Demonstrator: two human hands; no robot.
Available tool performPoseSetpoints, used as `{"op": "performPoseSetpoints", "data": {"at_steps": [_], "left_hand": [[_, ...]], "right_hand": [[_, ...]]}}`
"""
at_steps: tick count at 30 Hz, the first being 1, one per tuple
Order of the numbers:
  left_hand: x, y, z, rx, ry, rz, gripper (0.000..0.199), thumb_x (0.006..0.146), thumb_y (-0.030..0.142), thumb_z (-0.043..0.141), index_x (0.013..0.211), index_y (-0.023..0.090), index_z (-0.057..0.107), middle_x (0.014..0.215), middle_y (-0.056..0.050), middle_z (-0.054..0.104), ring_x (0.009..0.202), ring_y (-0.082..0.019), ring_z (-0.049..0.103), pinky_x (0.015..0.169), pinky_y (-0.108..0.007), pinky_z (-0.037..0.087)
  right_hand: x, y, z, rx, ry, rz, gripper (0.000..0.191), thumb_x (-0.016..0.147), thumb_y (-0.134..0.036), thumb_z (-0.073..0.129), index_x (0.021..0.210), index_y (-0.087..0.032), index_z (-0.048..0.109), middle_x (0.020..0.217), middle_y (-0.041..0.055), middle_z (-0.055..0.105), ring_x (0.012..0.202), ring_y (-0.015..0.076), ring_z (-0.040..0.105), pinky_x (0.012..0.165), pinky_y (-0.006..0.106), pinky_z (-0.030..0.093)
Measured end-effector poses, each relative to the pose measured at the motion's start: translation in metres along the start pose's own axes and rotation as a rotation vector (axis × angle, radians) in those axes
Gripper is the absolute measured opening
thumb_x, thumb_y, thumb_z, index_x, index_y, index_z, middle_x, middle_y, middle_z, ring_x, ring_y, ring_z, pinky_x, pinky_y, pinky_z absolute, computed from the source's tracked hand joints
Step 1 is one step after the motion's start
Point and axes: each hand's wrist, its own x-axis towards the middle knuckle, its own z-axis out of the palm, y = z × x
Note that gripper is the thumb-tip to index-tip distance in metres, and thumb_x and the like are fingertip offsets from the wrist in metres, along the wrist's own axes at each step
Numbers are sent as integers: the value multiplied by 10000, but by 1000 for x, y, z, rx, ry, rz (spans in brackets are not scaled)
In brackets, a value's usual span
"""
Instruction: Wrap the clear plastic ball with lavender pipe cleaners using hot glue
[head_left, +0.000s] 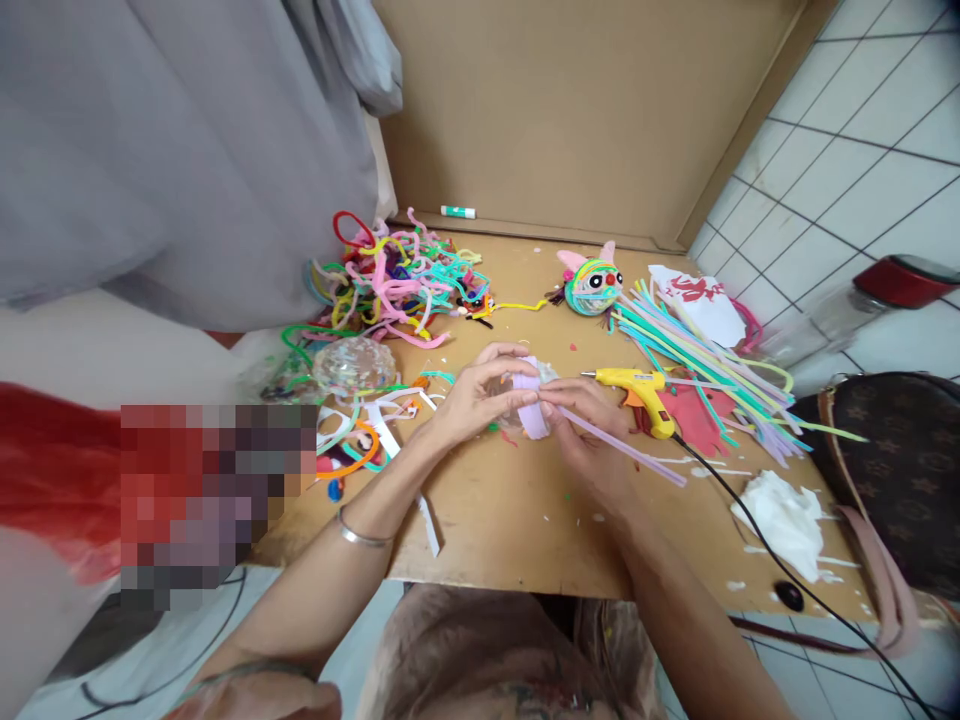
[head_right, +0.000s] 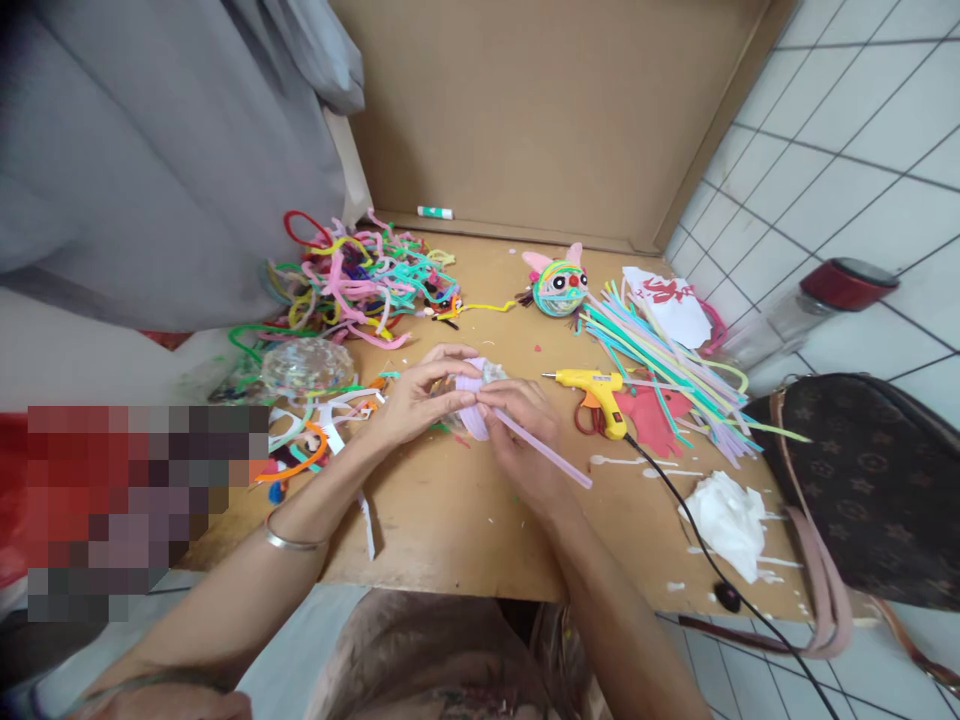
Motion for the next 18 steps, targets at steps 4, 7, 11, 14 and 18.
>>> {"op": "performPoseSetpoints", "data": {"at_steps": [4,7,11,14,18], "left_hand": [[-1,-2,1,30,-15,31,372,848,507,648,1033,189,700,1259,-142,565,1247,-262,533,1066,-449,417],[-2,-3,1,68,-44,51,484,795,583,668,1078,189,665,1337,-167,497,1331,-304,459,1085,-488,398],[-2,-5,3,133,-112,75,732,590,639,801,1143,206,594,1419,-186,409,1376,-361,395,1114,-545,357],[-2,-7,4,167,-139,107,830,520,610,852,1180,209,549,1433,-198,389,1383,-381,380,1123,-572,339],[-3,-9,5,213,-158,113,847,523,523,885,1212,209,506,1446,-201,369,1401,-379,361,1128,-568,343]], "right_hand": [[0,1,2,-12,22,4,139,903,-222,568,927,-252,702,912,37,719,875,179,667,795,366,527],[-1,2,2,-17,32,-3,112,893,-211,584,910,-247,689,901,29,715,870,175,665,787,357,528],[-1,1,3,-19,53,-3,98,879,-189,597,888,-236,684,891,30,715,860,171,669,781,346,533],[-1,1,4,-25,81,-9,85,862,-173,620,878,-223,686,885,39,719,844,167,672,770,334,539],[-1,3,5,-32,90,-32,92,843,-157,628,885,-216,686,893,50,721,853,173,676,779,338,542]]}}
